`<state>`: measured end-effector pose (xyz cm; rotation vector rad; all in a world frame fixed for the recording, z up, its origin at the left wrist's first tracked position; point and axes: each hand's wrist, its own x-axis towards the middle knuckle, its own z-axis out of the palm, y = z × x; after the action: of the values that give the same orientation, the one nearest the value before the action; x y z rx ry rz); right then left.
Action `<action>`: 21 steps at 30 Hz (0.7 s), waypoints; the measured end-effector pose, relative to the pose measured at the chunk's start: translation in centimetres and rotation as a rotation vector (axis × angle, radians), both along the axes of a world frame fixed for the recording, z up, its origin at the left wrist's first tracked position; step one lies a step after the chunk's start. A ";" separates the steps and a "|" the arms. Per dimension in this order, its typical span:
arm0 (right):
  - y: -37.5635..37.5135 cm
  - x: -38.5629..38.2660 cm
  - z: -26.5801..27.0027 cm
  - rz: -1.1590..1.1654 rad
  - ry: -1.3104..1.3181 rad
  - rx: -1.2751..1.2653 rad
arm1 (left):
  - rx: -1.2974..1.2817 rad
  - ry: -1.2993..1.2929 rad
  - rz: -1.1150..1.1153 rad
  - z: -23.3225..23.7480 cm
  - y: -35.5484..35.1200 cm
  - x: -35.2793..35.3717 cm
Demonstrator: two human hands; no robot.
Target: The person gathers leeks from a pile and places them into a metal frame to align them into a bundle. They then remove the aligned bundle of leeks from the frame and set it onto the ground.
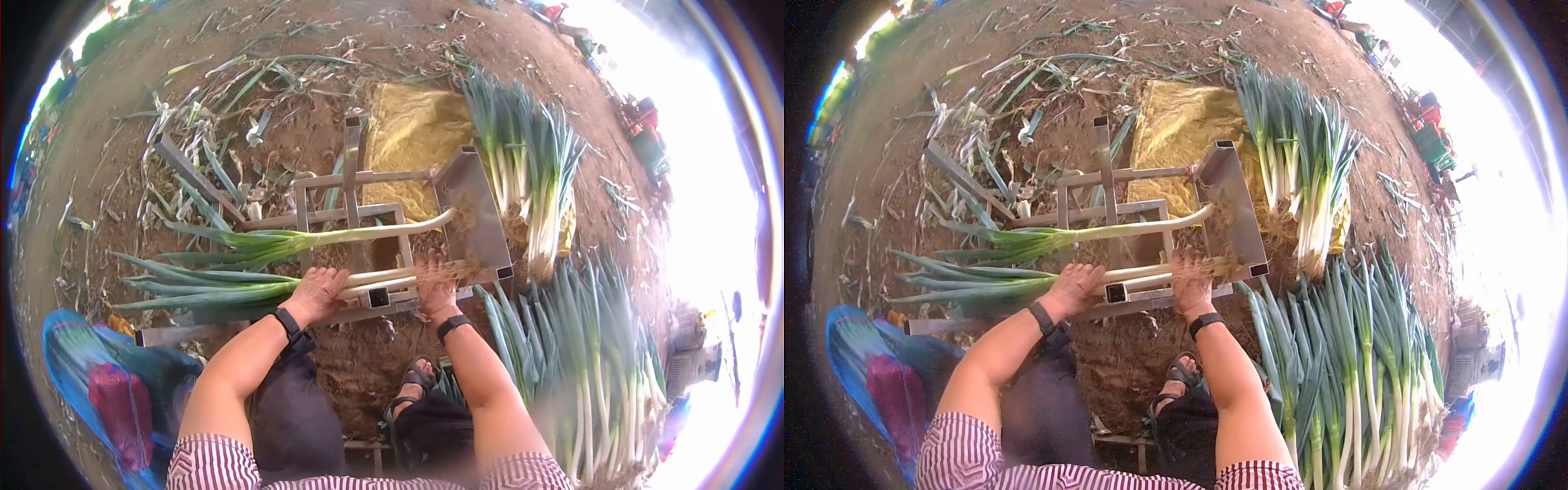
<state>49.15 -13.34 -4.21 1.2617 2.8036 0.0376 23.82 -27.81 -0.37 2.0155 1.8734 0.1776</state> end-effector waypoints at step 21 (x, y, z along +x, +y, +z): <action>-0.2 0.6 0.1 -0.064 0.016 0.024 | 0.120 0.167 -0.028 -1.2 -0.7 0.6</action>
<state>49.75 -13.59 -4.06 1.3621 2.7822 0.0578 24.40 -28.46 -1.56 2.1967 1.9764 0.1197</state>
